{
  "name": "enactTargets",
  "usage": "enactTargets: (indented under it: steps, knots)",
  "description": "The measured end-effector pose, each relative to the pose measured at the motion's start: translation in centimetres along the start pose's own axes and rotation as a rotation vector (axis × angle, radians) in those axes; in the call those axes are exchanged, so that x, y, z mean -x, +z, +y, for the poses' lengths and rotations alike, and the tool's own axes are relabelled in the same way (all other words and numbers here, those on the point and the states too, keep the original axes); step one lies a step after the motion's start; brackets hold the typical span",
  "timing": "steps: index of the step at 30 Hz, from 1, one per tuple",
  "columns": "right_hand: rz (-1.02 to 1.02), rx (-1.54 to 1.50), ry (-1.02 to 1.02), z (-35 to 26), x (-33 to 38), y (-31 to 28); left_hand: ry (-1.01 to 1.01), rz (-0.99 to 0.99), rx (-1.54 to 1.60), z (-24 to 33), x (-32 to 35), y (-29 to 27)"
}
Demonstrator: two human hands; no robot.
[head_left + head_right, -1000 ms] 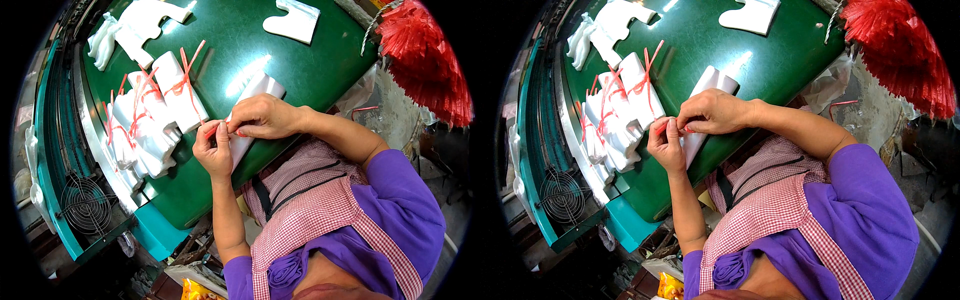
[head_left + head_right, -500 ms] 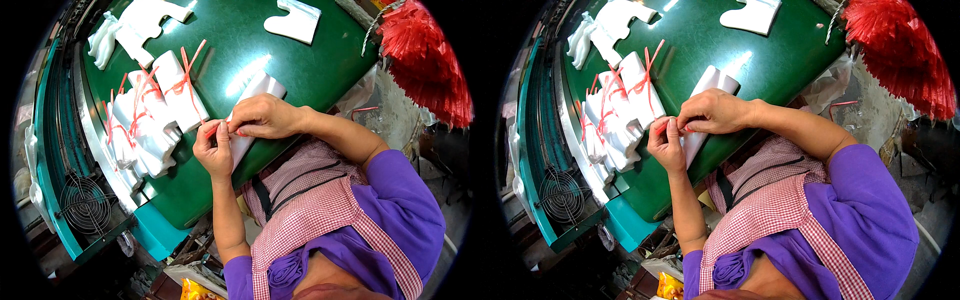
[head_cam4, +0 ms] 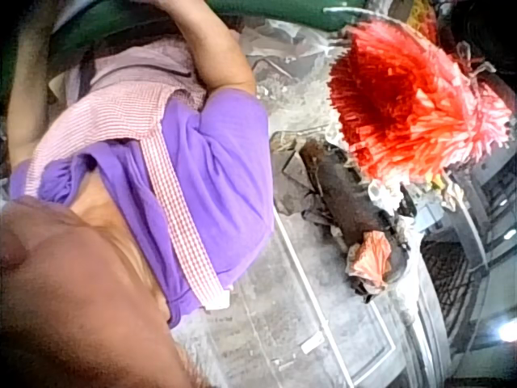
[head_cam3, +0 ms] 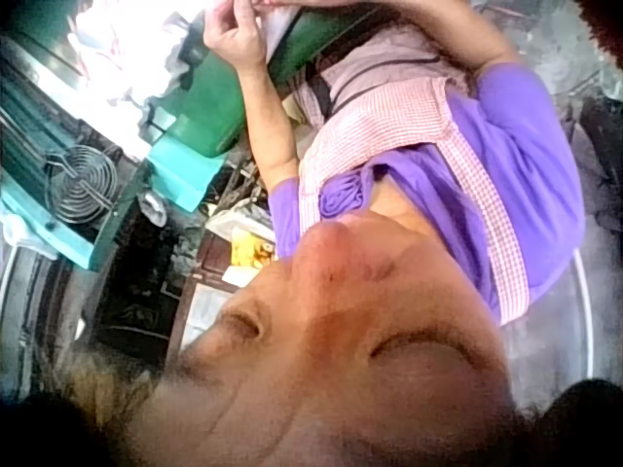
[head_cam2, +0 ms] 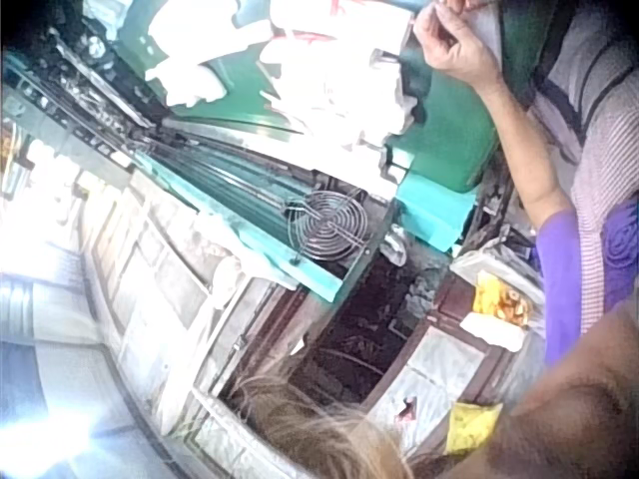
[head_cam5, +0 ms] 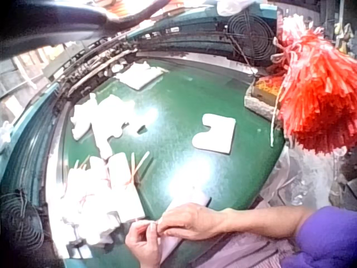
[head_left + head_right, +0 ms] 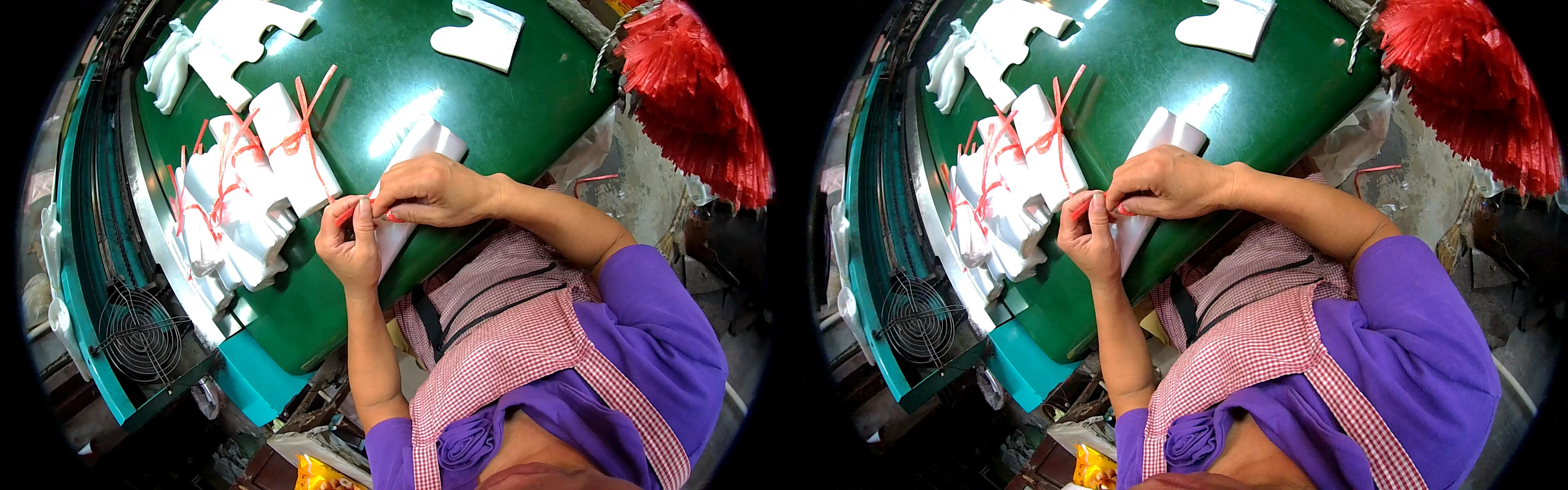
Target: The person folds white rectangular items on a green table and ties them with red plastic strips. They stack the finished bundles and place them into a large white sack. The person repeats this process for multiple items throughout the clip.
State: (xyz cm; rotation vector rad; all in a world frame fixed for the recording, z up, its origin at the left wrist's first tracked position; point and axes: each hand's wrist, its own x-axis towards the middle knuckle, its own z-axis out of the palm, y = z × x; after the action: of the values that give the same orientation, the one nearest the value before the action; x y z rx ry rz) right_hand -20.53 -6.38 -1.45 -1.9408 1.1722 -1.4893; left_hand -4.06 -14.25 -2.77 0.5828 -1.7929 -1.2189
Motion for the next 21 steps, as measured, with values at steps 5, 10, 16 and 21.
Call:
enactTargets:
  steps: [5, 10, 16, 21]
  knots:
    - [0.002, 0.009, -0.002, -0.06, 0.02, -0.02, -0.003, -0.003, 0.004, -0.04, 0.01, -0.02]
    - [0.005, 0.016, -0.007, -0.06, 0.05, -0.01, 0.0, -0.004, 0.007, 0.04, 0.01, 0.01]
    - [0.003, 0.02, -0.005, -0.06, 0.08, 0.0, 0.004, -0.004, -0.004, -0.02, 0.03, -0.06]
    - [0.008, 0.024, -0.014, 0.0, 0.1, -0.01, 0.008, -0.002, 0.006, 0.17, 0.0, 0.04]
